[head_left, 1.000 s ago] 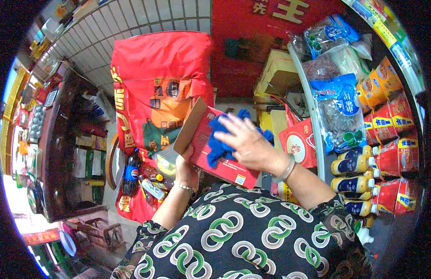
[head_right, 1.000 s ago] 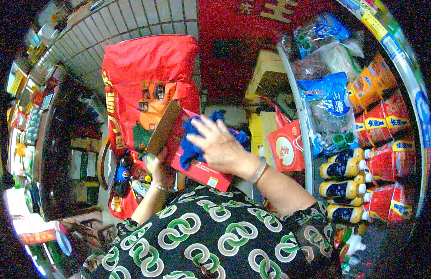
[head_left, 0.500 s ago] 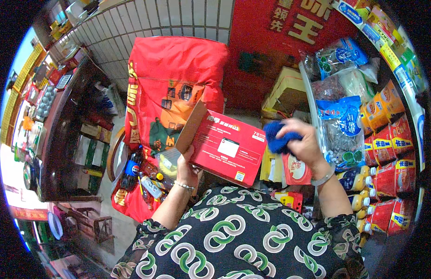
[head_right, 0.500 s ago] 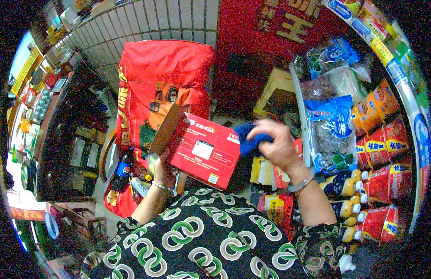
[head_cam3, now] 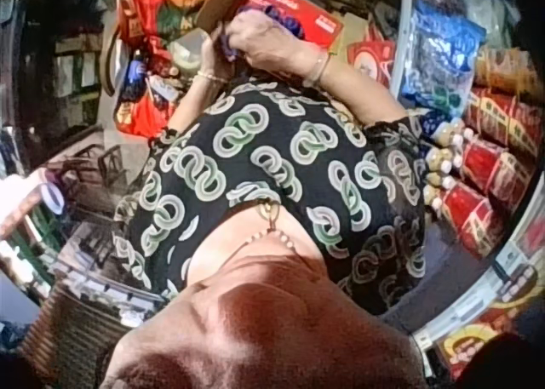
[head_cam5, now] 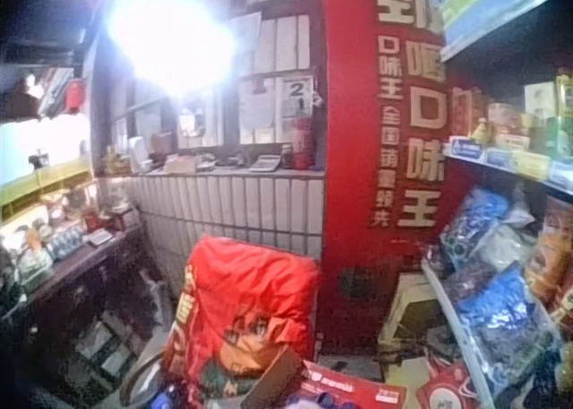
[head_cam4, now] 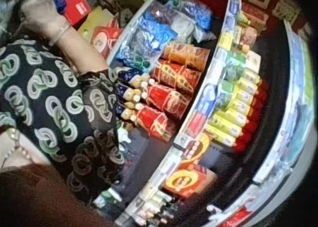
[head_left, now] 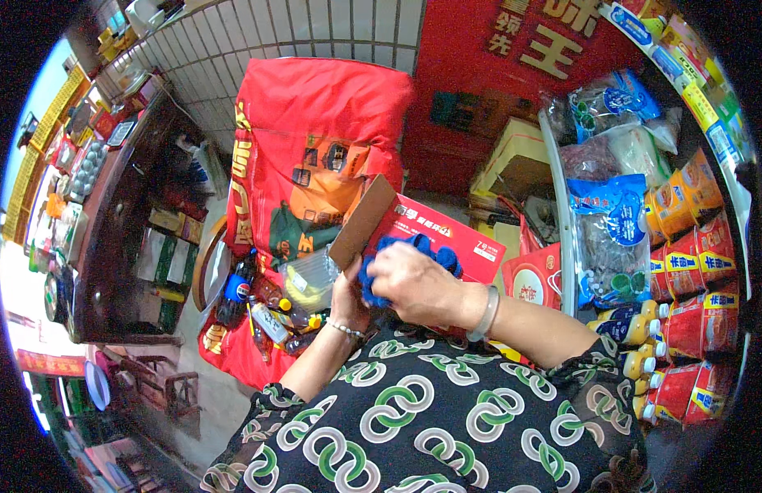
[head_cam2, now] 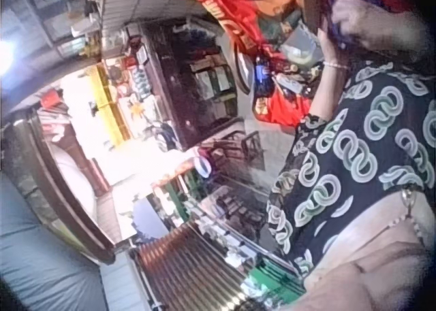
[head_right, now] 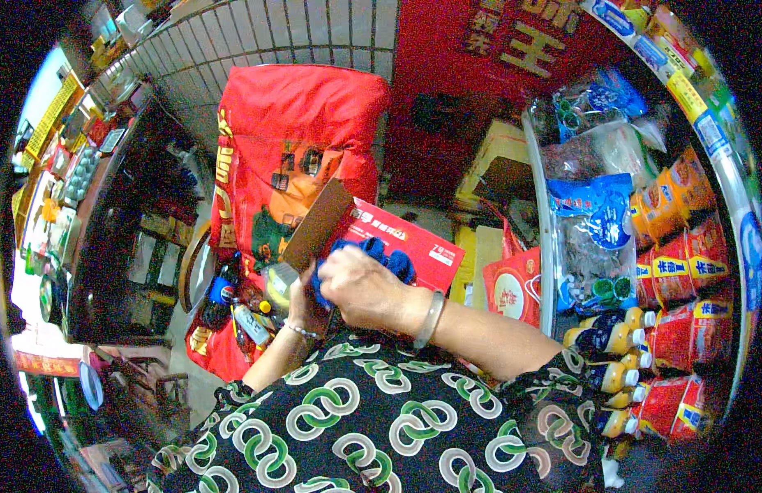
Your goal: The person unpacks a red box of batteries, wipes the box and individual battery packs with a blue cloth, and places them on a shelf. They also wipe a bottle of sauce and place it on the shelf.
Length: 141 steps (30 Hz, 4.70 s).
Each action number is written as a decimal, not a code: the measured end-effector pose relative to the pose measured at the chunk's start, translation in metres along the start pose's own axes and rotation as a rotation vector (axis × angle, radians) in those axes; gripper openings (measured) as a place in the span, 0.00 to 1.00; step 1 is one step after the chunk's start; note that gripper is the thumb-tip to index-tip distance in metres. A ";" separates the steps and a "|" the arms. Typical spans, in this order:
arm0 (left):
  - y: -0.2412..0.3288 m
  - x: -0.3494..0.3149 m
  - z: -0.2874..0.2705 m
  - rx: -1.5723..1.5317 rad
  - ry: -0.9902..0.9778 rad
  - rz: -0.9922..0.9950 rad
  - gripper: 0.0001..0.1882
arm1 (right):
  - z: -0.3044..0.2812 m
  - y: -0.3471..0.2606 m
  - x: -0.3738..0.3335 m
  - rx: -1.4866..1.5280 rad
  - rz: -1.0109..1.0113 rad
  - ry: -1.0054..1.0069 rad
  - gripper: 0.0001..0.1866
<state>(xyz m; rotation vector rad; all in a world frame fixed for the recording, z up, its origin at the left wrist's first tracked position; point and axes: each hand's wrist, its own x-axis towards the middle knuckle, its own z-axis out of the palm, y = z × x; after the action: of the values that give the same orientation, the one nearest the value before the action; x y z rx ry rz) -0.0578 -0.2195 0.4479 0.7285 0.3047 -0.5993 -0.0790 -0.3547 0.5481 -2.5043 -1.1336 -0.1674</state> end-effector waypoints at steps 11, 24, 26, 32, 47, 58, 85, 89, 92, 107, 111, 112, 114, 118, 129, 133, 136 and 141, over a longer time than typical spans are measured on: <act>0.016 0.007 -0.016 0.008 -0.037 0.193 0.24 | -0.090 0.054 -0.036 0.498 0.404 0.210 0.14; 0.007 -0.002 -0.042 0.018 0.060 0.067 0.19 | -0.028 0.046 -0.078 0.587 0.043 -0.146 0.12; 0.010 -0.007 -0.036 0.021 0.103 0.057 0.19 | -0.048 0.049 -0.087 0.631 0.230 -0.037 0.13; 0.017 0.008 -0.036 0.087 0.008 0.020 0.18 | -0.066 0.100 -0.066 1.158 0.843 0.671 0.16; -0.022 0.043 -0.002 0.269 -0.064 0.211 0.36 | -0.013 0.095 -0.088 1.061 1.086 0.138 0.33; -0.009 0.062 0.007 0.269 -0.330 -0.031 0.37 | -0.052 0.070 -0.043 0.271 0.681 0.313 0.21; -0.015 0.047 0.057 0.535 -0.768 -0.026 0.53 | -0.047 0.164 -0.127 0.951 1.005 0.096 0.19; -0.016 0.053 0.052 0.427 -0.767 0.005 0.52 | -0.055 0.157 -0.159 1.246 0.921 0.582 0.18; -0.011 0.049 0.056 0.425 -0.742 -0.034 0.51 | -0.038 0.157 -0.171 1.629 0.927 0.962 0.19; -0.024 0.048 0.048 0.395 -0.624 -0.121 0.40 | -0.046 0.088 -0.167 1.076 0.674 0.493 0.15; -0.029 0.060 0.029 0.306 -0.486 -0.181 0.35 | -0.042 0.072 -0.182 1.019 0.808 0.307 0.16; -0.027 0.061 0.021 0.293 -0.446 -0.133 0.34 | -0.033 0.064 -0.182 1.033 0.889 0.247 0.17; -0.019 0.056 0.018 0.296 -0.346 -0.016 0.32 | 0.009 0.062 -0.210 1.181 0.957 0.486 0.19; -0.014 0.060 0.007 0.166 -0.353 0.021 0.38 | 0.046 0.037 -0.180 1.637 0.967 1.272 0.22; -0.012 0.047 0.012 0.359 -0.276 0.206 0.43 | 0.073 0.070 -0.137 1.263 1.154 0.762 0.33; 0.002 0.058 -0.009 0.016 -0.512 -0.099 0.30 | 0.068 0.088 -0.127 1.426 0.983 0.630 0.25; -0.007 0.053 -0.023 0.006 -0.503 -0.133 0.32 | 0.082 0.093 -0.119 1.516 0.969 0.639 0.24; -0.032 0.061 -0.052 -0.024 -0.420 -0.293 0.35 | 0.104 0.085 -0.119 1.702 0.980 0.717 0.24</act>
<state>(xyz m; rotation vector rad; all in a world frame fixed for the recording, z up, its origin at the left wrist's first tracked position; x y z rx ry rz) -0.0319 -0.2265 0.3664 0.5209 0.0265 -1.0056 -0.1001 -0.4480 0.3959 -0.9577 0.3649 0.1418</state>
